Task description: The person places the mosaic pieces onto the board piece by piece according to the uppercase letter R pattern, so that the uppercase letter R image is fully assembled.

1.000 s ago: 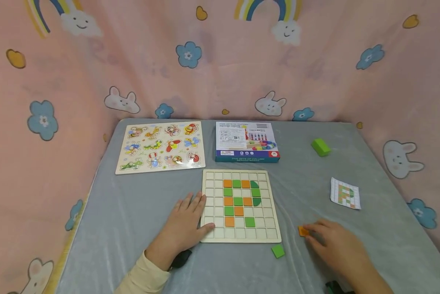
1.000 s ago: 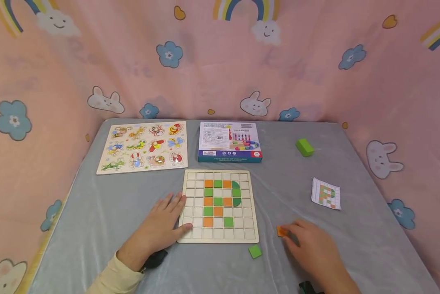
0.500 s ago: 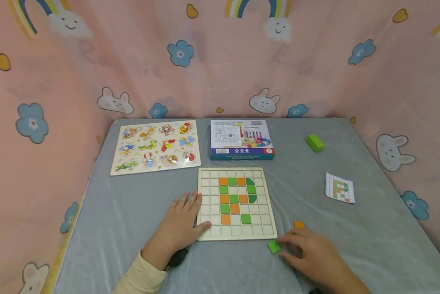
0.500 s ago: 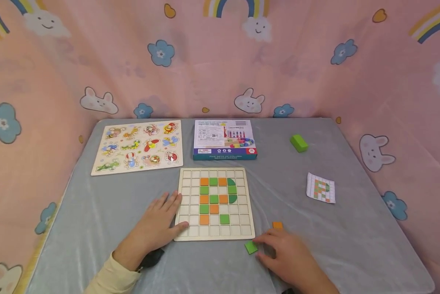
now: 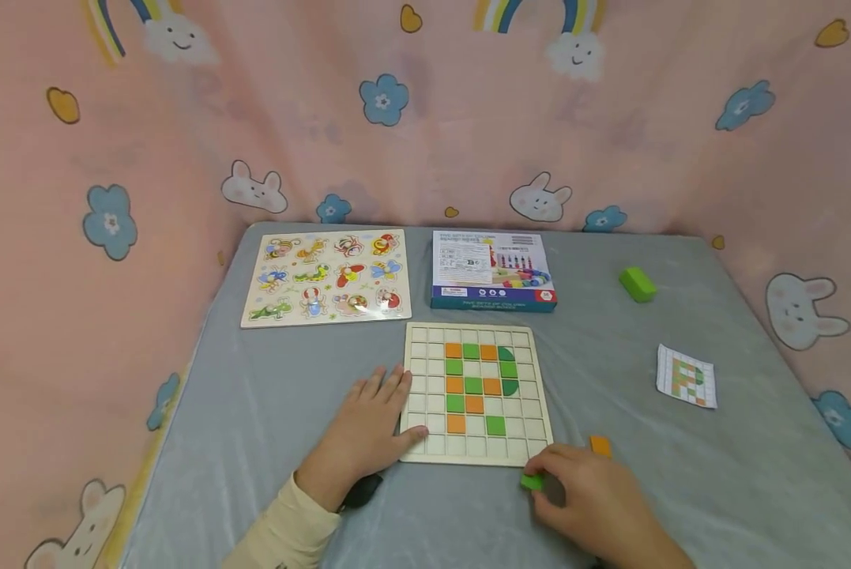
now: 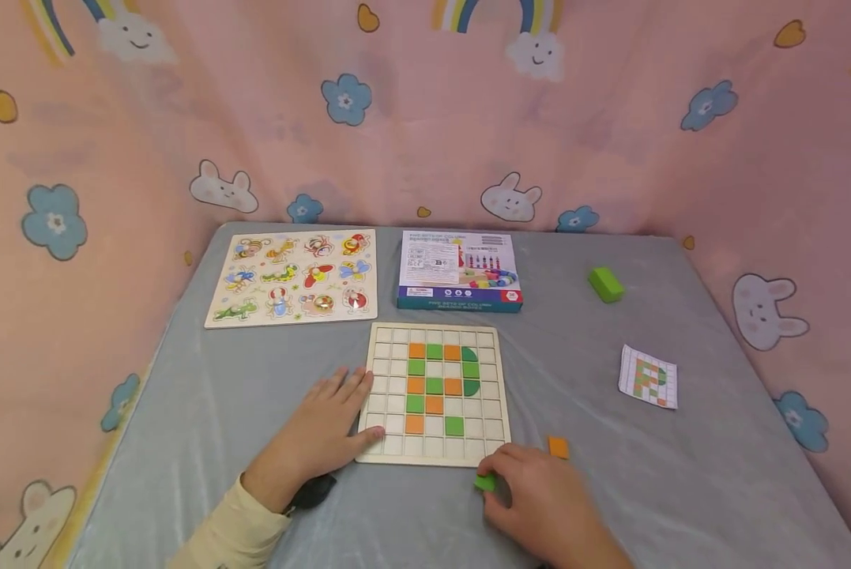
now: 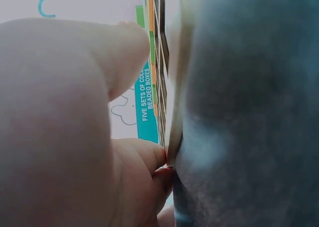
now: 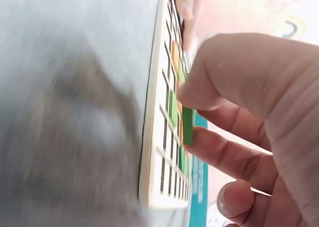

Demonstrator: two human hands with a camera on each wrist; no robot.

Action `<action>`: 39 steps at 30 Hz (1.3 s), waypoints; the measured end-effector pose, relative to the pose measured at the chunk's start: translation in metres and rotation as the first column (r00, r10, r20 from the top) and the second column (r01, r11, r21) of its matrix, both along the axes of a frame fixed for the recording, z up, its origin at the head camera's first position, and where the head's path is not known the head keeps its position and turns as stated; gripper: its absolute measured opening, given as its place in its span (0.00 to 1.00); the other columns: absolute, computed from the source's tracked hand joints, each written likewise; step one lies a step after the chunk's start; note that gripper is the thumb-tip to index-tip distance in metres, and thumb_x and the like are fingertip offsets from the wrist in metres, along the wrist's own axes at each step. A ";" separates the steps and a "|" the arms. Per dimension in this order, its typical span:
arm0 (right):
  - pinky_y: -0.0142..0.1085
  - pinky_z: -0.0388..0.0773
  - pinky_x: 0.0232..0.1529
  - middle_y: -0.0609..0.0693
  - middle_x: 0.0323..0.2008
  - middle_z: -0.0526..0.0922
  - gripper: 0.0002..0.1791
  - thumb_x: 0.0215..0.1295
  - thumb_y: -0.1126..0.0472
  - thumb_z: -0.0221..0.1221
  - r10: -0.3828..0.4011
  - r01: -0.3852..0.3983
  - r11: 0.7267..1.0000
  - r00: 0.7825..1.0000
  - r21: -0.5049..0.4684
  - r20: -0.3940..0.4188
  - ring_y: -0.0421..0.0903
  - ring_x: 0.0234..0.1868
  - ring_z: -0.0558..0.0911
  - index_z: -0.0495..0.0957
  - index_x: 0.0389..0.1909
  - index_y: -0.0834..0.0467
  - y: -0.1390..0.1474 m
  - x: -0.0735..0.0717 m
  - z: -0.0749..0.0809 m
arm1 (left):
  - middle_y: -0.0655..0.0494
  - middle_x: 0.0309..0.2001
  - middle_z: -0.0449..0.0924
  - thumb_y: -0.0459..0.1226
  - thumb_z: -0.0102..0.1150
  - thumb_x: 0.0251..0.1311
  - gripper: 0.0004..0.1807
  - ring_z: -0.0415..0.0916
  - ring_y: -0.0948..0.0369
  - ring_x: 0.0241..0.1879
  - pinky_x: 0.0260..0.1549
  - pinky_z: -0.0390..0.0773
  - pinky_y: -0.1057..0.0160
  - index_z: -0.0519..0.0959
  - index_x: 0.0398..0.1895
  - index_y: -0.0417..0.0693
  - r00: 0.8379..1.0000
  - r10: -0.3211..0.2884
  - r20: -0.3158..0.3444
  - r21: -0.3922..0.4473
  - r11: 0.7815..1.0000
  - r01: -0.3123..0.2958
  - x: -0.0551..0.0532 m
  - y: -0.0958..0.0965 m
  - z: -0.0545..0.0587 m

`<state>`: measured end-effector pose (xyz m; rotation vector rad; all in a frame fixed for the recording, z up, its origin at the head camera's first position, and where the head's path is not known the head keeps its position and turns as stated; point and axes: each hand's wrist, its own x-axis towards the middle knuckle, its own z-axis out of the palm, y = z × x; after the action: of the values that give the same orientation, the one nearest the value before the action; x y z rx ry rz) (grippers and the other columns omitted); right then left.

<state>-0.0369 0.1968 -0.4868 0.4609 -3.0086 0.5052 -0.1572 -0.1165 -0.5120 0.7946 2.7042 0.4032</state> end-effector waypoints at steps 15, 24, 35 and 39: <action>0.40 0.86 0.43 0.37 0.42 0.88 0.09 0.57 0.57 0.79 0.181 -0.179 0.981 0.983 0.079 -0.012 0.40 0.44 0.85 0.91 0.37 0.45 -0.046 -0.035 0.009 | 0.46 0.85 0.50 0.64 0.52 0.76 0.49 0.45 0.43 0.84 0.78 0.51 0.39 0.54 0.86 0.42 1.000 0.003 -0.003 -0.007 1.000 -0.003 -0.001 0.000 -0.003; 0.40 0.84 0.39 0.41 0.39 0.89 0.07 0.56 0.64 0.77 0.241 -0.239 0.970 0.968 0.044 -0.072 0.42 0.38 0.84 0.92 0.34 0.50 -0.075 -0.052 -0.009 | 0.46 0.85 0.52 0.64 0.52 0.76 0.48 0.47 0.43 0.83 0.77 0.53 0.40 0.56 0.86 0.42 1.000 0.003 -0.024 0.001 1.000 -0.003 -0.001 -0.001 -0.003; 0.36 0.81 0.34 0.37 0.34 0.84 0.06 0.58 0.58 0.80 0.193 -0.192 0.981 0.981 0.033 -0.034 0.39 0.33 0.79 0.94 0.35 0.46 -0.071 -0.053 -0.013 | 0.44 0.84 0.53 0.59 0.52 0.79 0.45 0.47 0.42 0.83 0.77 0.53 0.40 0.57 0.85 0.40 1.000 0.006 -0.018 0.024 1.000 -0.005 0.000 0.000 0.000; 0.36 0.79 0.33 0.37 0.34 0.82 0.06 0.59 0.58 0.78 0.147 -0.147 0.989 0.989 0.004 -0.029 0.38 0.33 0.77 0.94 0.37 0.44 -0.068 -0.048 -0.015 | 0.45 0.84 0.54 0.58 0.51 0.80 0.43 0.47 0.42 0.83 0.77 0.53 0.40 0.57 0.85 0.40 1.000 0.011 -0.028 0.015 1.000 -0.011 0.002 0.001 -0.003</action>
<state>-0.0849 0.1285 -0.5016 0.6886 -2.9621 0.5001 -0.1551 -0.1152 -0.5148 0.7952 2.7352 0.4176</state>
